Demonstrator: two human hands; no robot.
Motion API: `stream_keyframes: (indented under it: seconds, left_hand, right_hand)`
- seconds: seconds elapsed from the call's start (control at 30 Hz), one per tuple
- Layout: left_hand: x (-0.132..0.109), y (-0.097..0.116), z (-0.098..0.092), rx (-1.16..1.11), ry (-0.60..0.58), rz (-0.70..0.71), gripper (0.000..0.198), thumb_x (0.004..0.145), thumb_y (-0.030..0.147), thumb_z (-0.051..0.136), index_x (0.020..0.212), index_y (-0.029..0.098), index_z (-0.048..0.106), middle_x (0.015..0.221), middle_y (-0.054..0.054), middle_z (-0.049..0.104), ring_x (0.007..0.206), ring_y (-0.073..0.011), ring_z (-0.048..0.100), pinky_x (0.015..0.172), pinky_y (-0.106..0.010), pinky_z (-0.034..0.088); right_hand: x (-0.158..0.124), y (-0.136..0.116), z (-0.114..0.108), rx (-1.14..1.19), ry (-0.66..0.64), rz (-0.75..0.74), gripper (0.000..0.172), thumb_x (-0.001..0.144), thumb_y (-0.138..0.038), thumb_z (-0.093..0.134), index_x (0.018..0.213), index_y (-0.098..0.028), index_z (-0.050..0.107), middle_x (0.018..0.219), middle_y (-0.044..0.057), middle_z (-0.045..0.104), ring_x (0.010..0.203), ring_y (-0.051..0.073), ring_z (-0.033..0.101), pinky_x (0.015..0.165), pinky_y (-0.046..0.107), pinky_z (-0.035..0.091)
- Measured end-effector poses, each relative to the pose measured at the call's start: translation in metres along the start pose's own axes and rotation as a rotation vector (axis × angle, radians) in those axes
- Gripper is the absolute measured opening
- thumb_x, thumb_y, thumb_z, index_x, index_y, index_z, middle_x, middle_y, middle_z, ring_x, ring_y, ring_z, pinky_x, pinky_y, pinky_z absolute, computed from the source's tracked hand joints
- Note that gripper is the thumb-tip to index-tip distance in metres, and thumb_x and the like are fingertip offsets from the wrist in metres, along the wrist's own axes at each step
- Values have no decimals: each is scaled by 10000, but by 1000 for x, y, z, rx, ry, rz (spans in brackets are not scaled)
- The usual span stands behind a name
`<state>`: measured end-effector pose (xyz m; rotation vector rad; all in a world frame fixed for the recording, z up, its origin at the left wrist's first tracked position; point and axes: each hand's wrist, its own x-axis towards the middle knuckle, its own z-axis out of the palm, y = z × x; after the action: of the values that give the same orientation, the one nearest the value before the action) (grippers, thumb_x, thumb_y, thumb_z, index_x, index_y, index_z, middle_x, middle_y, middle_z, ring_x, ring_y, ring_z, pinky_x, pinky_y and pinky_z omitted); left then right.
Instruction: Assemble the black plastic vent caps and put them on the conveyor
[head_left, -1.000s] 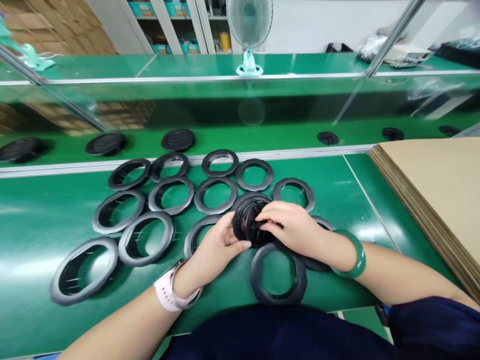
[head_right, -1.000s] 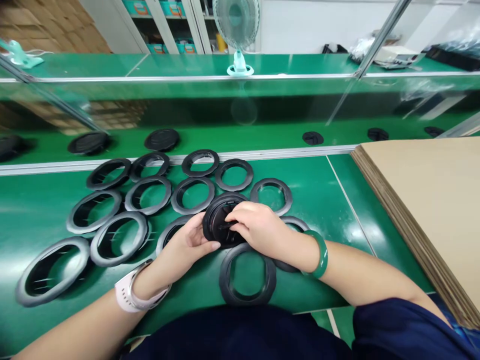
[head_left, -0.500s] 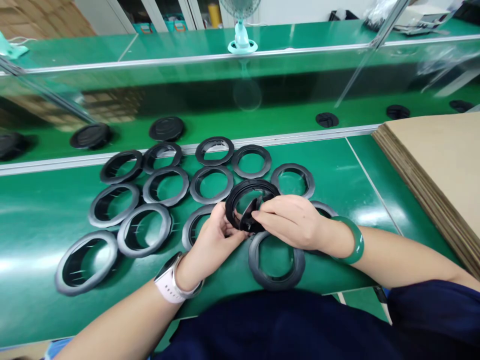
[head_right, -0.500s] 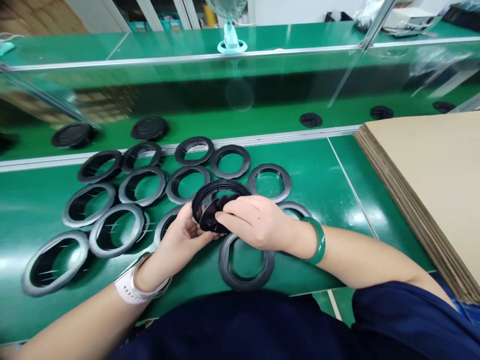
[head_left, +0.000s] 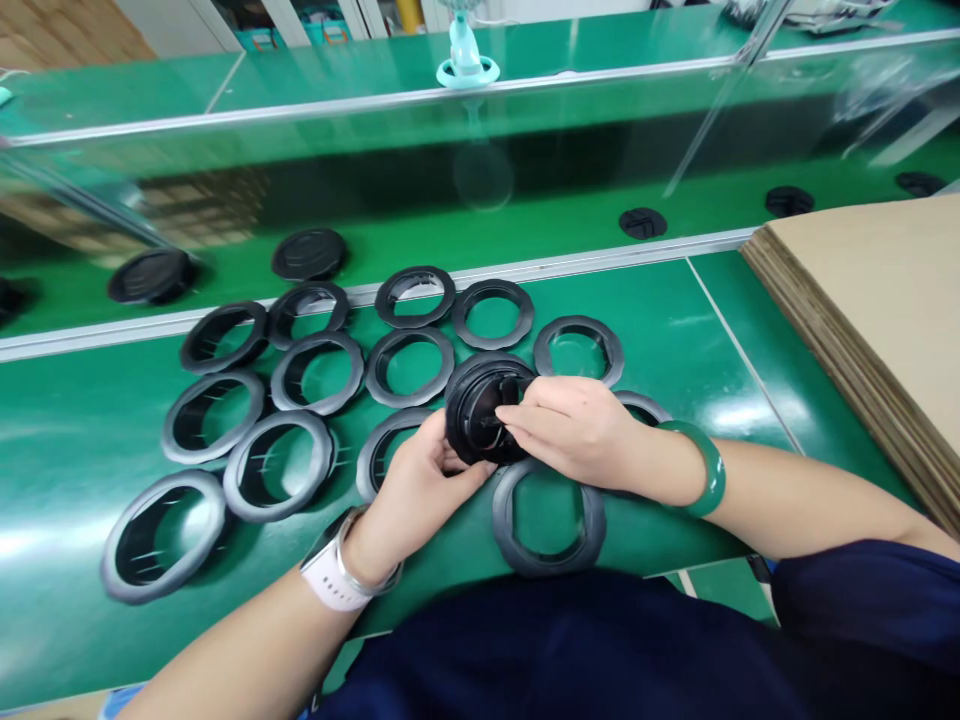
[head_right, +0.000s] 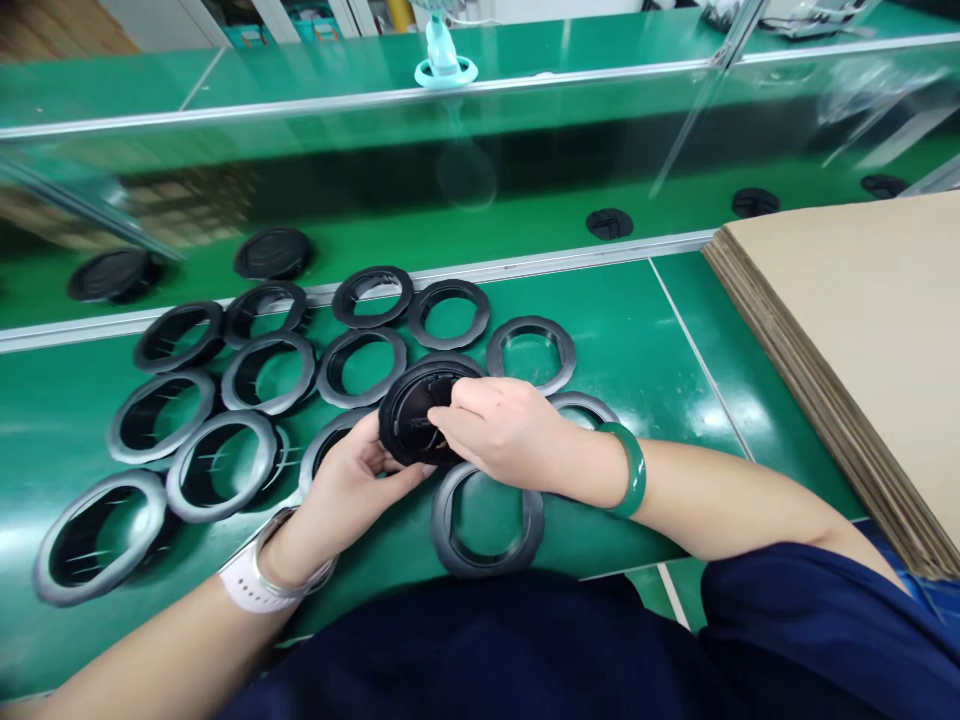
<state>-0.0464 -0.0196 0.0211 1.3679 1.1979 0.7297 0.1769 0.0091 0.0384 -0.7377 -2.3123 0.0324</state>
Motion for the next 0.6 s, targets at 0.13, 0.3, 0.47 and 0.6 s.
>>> stream_keyframes:
  seconds: [0.13, 0.3, 0.47, 0.6]
  left_hand:
    - [-1, -2, 0, 22, 30, -13, 504, 784, 235, 787, 1207, 241, 514, 997, -5, 705, 874, -193, 712, 735, -283, 587]
    - [-2, 0, 0, 32, 38, -55, 577, 767, 241, 798, 1257, 248, 493, 1087, -26, 696, 908, -202, 702, 766, -299, 582]
    - [0, 2, 1, -31, 38, -80, 609, 740, 237, 815, 1259, 241, 496, 1127, -33, 683, 947, -207, 697, 789, -300, 580]
    - [0, 2, 0, -25, 38, -74, 610, 738, 231, 818, 1258, 248, 499, 1141, -29, 667, 967, -199, 685, 796, -287, 575]
  right_hand:
    - [-2, -1, 0, 6, -12, 2, 174, 987, -148, 519, 963, -107, 686, 779, 63, 597, 691, 163, 539, 590, 291, 425]
    - [-3, -1, 1, 10, -9, 9, 228, 1023, -175, 466, 958, -131, 681, 774, 45, 590, 673, 150, 521, 578, 286, 394]
    - [-4, 2, 5, 39, -7, 27, 240, 1031, -198, 463, 951, -141, 682, 794, 48, 597, 698, 150, 539, 600, 285, 405]
    - [-4, 2, 6, 100, -22, 56, 212, 1019, -195, 493, 976, -135, 692, 793, 47, 584, 701, 153, 542, 603, 286, 405]
